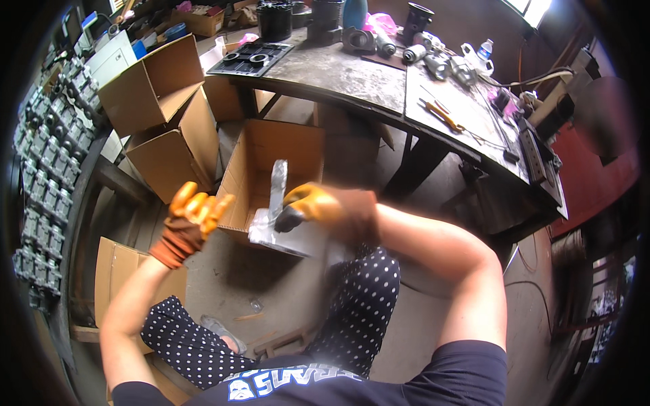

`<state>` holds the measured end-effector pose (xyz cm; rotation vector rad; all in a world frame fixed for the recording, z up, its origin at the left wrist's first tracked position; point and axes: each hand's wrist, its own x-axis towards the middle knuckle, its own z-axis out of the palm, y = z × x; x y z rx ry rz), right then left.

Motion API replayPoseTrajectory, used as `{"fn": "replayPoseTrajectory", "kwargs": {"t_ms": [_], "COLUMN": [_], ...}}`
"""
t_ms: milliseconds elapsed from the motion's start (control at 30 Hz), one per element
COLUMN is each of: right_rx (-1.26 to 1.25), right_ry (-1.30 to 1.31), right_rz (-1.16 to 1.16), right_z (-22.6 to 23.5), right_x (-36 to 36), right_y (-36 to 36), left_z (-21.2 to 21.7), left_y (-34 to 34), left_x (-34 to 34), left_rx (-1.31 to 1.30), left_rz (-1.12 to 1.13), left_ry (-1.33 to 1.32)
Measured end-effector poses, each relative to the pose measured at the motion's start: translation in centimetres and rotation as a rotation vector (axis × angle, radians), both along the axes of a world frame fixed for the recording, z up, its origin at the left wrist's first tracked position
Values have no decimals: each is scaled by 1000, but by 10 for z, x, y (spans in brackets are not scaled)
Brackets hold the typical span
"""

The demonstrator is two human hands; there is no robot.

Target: The person folds several cardboard boxes and secures them with tape using a tape dispenser while sitting on the floor, then walks over to move a metal cage.

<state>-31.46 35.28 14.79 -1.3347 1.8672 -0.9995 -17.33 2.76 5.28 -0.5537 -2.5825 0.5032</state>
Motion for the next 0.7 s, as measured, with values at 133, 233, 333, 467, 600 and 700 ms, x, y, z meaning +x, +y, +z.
{"fn": "replayPoseTrajectory", "kwargs": {"t_ms": [133, 233, 333, 467, 600, 700], "right_rx": [-40, -61, 222, 550, 519, 194], "right_ry": [138, 268, 881, 1091, 1330, 1218], "right_rz": [-146, -521, -761, -968, -1049, -1133], "right_z": [27, 50, 65, 39, -18, -50], "right_x": [-75, -147, -205, -289, -275, -172], "right_y": [2, -9, -21, 4, 26, -6], "left_z": [10, -19, -51, -83, -100, -114], "left_y": [-31, -24, -8, 4, -1, -10], "left_x": [13, 34, 71, 88, 105, 117], "left_rx": [69, 239, 338, 487, 581, 687], "left_rz": [171, 379, 493, 546, 566, 664], "left_ry": [-99, -128, -141, -274, -190, -224]}}
